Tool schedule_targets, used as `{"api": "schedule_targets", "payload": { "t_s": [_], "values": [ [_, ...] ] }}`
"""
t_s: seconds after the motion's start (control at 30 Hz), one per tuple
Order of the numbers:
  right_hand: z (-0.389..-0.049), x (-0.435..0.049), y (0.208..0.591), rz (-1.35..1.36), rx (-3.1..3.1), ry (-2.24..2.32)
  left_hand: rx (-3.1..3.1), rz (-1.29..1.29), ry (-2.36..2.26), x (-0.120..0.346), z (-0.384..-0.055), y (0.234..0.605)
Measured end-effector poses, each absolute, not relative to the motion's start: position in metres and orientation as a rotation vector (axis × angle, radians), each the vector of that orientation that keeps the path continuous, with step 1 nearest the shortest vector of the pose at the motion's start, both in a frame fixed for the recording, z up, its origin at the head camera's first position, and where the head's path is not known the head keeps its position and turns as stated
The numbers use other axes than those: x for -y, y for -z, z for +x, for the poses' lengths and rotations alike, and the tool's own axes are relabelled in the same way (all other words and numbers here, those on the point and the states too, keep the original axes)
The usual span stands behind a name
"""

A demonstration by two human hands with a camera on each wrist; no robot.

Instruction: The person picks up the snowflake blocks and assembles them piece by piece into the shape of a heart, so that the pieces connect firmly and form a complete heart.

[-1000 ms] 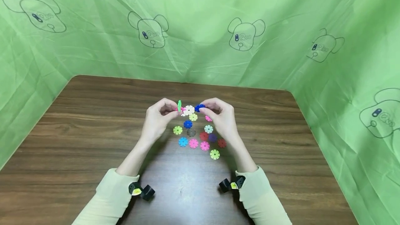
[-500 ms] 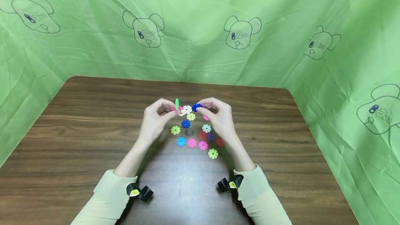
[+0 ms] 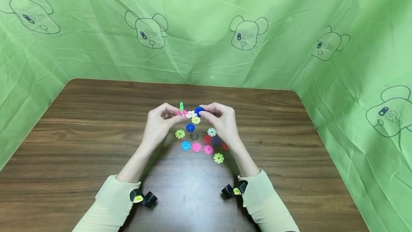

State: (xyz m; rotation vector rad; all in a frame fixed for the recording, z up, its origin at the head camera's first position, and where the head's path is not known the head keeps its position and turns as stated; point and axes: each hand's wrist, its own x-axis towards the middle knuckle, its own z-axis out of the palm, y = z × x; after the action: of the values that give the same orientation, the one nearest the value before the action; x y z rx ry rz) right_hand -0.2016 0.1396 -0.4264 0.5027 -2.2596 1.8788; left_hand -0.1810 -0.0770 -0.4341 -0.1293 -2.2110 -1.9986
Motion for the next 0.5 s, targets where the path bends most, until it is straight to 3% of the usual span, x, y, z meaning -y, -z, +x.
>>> {"api": "schedule_targets", "payload": {
  "t_s": [0.5],
  "values": [
    [-0.2051, -0.1387, 0.4305, 0.462, 2.317, -1.873, 2.260, -0.039, 2.114, 0.0768, -0.1837, 0.4409]
  ]
}}
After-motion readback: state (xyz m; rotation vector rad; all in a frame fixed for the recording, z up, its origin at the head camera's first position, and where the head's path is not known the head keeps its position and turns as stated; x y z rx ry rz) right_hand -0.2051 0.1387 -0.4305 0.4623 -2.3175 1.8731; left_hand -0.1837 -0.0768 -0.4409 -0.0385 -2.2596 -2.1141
